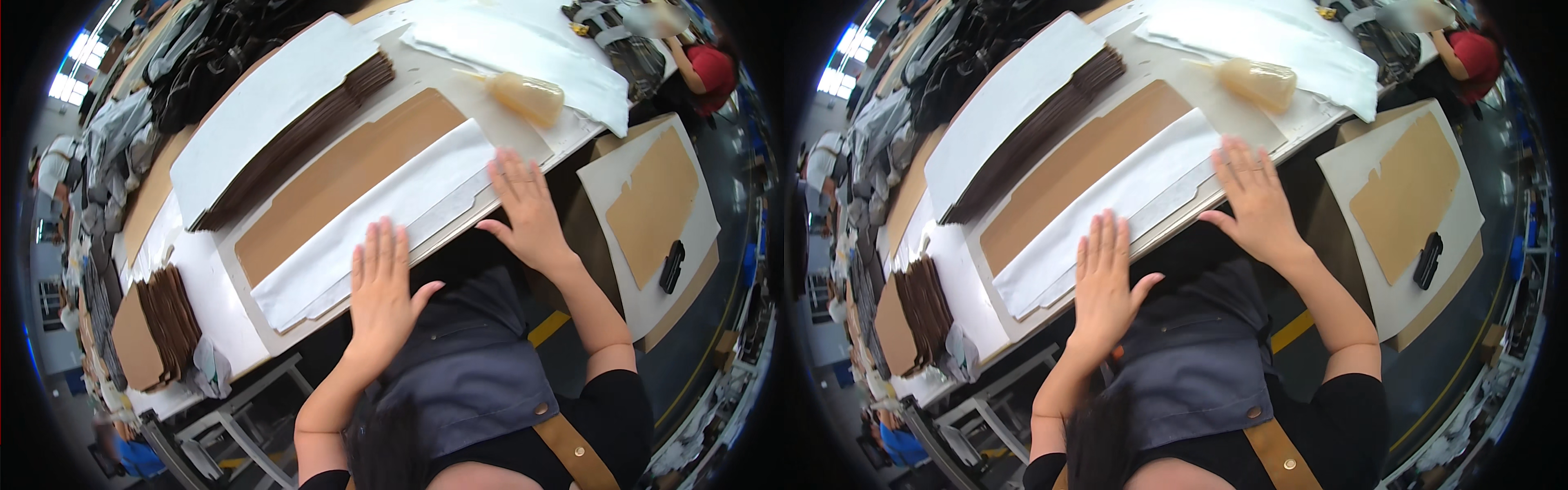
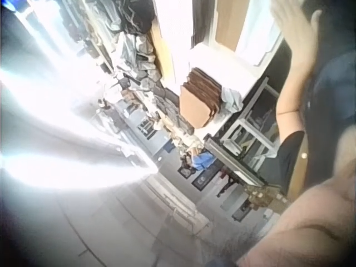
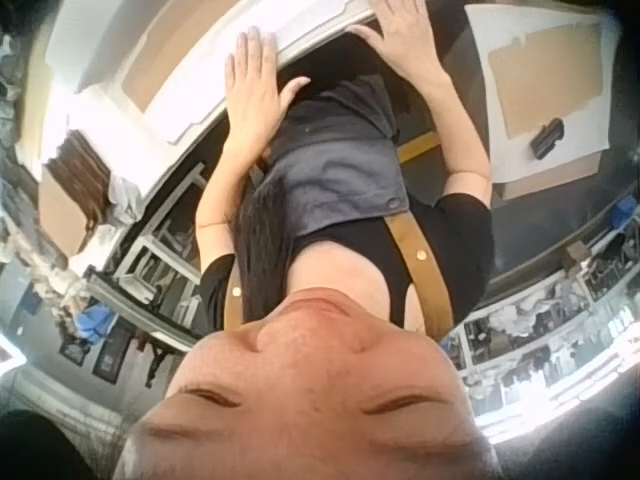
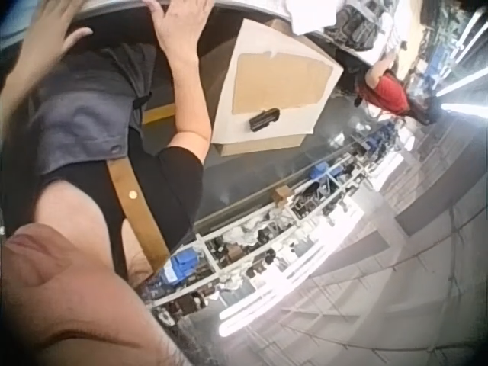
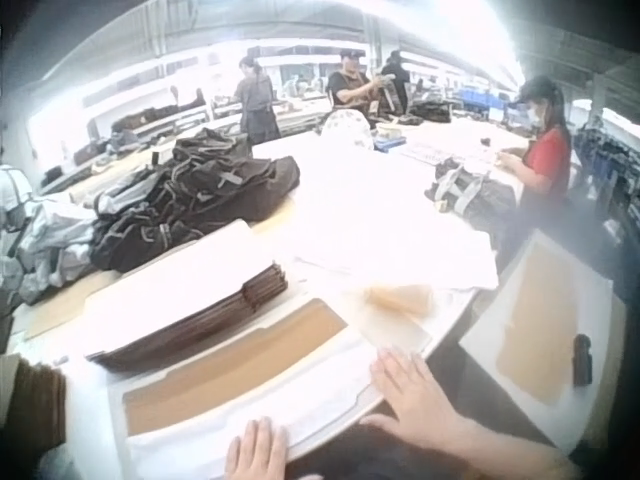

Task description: Gluing white fabric/lining onto leather panels and organizing them.

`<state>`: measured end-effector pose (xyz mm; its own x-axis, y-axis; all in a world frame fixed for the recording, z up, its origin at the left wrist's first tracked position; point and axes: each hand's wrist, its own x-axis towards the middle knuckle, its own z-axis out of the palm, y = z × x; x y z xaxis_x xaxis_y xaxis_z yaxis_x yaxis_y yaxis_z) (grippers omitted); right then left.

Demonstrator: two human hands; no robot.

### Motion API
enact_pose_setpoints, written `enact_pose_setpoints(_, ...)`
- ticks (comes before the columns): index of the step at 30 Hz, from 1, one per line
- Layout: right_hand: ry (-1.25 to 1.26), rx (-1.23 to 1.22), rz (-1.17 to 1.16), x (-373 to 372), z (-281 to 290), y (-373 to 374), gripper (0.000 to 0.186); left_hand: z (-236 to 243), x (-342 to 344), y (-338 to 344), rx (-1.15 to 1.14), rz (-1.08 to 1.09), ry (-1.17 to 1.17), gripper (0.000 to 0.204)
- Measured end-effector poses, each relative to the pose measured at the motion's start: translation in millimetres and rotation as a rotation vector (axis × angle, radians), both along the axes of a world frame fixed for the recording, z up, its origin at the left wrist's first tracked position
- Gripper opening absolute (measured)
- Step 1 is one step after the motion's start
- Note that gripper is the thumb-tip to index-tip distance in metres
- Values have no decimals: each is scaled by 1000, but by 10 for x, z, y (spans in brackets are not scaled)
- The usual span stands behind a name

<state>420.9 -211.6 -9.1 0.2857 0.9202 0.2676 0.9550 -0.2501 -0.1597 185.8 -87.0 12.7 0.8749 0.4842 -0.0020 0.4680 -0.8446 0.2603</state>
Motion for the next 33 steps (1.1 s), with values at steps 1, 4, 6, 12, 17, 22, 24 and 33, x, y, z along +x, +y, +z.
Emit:
enact_pose_setpoints(1, 24, 23, -18, -40, 4, -8, 84, 6, -175, 8, -1, 39, 14, 88)
enact_pose_setpoints(4, 112, 40, 82, -297, 67, 67, 88, 6, -573, -17, 7, 134, 46, 89)
enact_pose_setpoints(6, 204, 25, 279, -576, 51, 205, 88, -12, -737, -58, 18, 188, 57, 89)
enact_pose_setpoints(12, 131, -90, 438, -803, 81, 296, 82, -51, -1147, -92, 74, 294, 71, 87)
enact_pose_setpoints(17, 52, 22, 193, -382, 45, 79, 71, -63, -1531, -65, 111, 470, 80, 79)
enact_pose_setpoints(22, 21, 196, 196, -302, 147, 223, 41, -62, -1772, 15, 188, 544, -9, 61)
enact_pose_setpoints(24, -2, 280, 249, -379, 296, 383, 33, -7, -1866, 95, 228, 589, -51, 56)
enact_pose_setpoints(33, -262, 169, 538, -384, 387, 875, 20, 122, -1684, 414, 187, 409, -270, 59)
